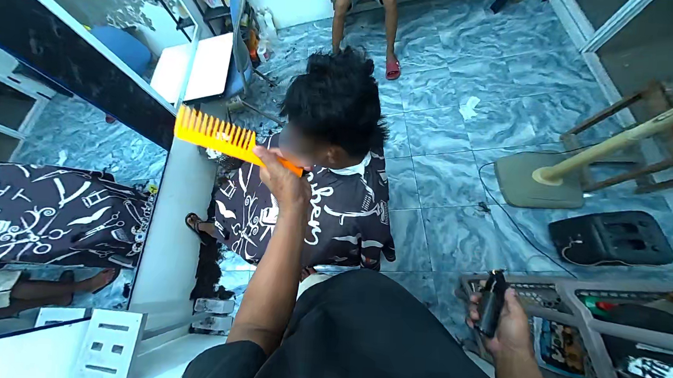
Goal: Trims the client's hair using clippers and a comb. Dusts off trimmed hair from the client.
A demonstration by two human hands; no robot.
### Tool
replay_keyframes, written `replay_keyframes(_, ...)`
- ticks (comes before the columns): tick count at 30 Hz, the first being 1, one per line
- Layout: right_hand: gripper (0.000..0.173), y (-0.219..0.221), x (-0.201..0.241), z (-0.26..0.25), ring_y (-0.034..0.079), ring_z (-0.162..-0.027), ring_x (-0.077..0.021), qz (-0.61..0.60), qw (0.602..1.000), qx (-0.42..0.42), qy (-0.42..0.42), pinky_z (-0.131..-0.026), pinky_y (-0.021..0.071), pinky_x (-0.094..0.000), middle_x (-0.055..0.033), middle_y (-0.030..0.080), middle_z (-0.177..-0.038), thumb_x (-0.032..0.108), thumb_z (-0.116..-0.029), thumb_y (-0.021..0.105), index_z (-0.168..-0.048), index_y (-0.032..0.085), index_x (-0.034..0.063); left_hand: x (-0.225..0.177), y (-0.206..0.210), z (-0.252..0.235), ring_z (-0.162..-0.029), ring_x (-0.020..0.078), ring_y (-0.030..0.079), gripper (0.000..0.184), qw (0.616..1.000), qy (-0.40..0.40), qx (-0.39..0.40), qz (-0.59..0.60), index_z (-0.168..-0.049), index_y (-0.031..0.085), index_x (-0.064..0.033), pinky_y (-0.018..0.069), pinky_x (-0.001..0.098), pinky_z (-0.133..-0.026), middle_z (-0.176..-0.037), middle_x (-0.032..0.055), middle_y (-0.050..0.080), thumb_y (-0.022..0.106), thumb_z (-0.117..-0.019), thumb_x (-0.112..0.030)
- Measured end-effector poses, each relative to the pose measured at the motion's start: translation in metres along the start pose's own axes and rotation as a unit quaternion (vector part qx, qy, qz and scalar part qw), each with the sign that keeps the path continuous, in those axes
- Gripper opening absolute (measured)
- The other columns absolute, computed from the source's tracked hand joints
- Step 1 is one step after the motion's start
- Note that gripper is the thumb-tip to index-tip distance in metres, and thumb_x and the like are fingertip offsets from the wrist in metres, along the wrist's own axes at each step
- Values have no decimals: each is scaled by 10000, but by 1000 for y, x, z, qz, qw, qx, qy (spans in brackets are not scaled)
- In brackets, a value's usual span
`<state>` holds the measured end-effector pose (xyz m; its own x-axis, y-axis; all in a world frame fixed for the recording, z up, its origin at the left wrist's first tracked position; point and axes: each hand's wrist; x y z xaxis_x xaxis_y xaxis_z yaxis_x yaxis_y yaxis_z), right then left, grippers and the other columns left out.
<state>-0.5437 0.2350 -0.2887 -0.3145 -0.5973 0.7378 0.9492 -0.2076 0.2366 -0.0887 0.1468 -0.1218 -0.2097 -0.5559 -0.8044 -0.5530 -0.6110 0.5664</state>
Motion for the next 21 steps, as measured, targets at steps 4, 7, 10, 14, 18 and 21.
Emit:
replay_keyframes(4,520,38,23,5,653,-569,-146,5,998,0,-66,-483,576,-338,-6,691,-789,407,-1108,165,-1312,562,140,8,3,-22,-419,157,533,641,998,-10,53,41,-774,498,-143,524,330,-440,-511,-4,503,117,-1100,-542)
replay_keyframes(7,367,96,42,12,731,-831,-263,-8,986,63,-155,-708,650,-458,-93,695,-998,264,-1035,474,-1343,457,64,49,-47,5,-459,143,561,591,995,-66,43,-55,-820,521,-159,546,332,-491,-548,-27,531,200,-1092,-575)
replay_keyframes(10,477,159,52,20,738,-936,-334,-19,967,159,-199,-827,644,-503,-158,692,-1071,247,-965,642,-1333,425,34,60,-64,27,-449,151,576,606,993,-92,45,-61,-799,536,-148,559,342,-488,-538,-15,547,214,-1088,-572)
replay_keyframes(14,479,222,58,31,727,-1010,-335,20,942,249,-224,-870,625,-489,-185,716,-1107,205,-938,692,-1341,492,41,23,-17,10,-504,163,630,593,984,22,172,38,-791,573,-158,594,350,-529,-572,-11,593,237,-1093,-542)
replay_keyframes(18,476,276,63,40,735,-937,-289,134,916,296,-233,-802,637,-450,-155,724,-1091,112,-931,688,-1369,507,71,40,-45,-8,-516,166,637,574,985,29,170,-16,-821,580,-147,598,368,-534,-589,-9,608,235,-1110,-503)
replay_keyframes(21,507,325,56,27,739,-877,-242,283,891,284,-213,-798,641,-448,-121,732,-1037,196,-910,770,-1340,544,52,58,-121,11,-504,174,624,615,986,-66,68,-139,-823,569,-104,588,379,-534,-575,2,595,212,-1107,-517)
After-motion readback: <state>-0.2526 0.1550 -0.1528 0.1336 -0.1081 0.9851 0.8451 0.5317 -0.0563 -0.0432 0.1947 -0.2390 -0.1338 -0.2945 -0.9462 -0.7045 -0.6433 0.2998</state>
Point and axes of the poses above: each hand's wrist, its own z-axis away from the middle knuckle, its own y-axis out of the palm, x = y × z
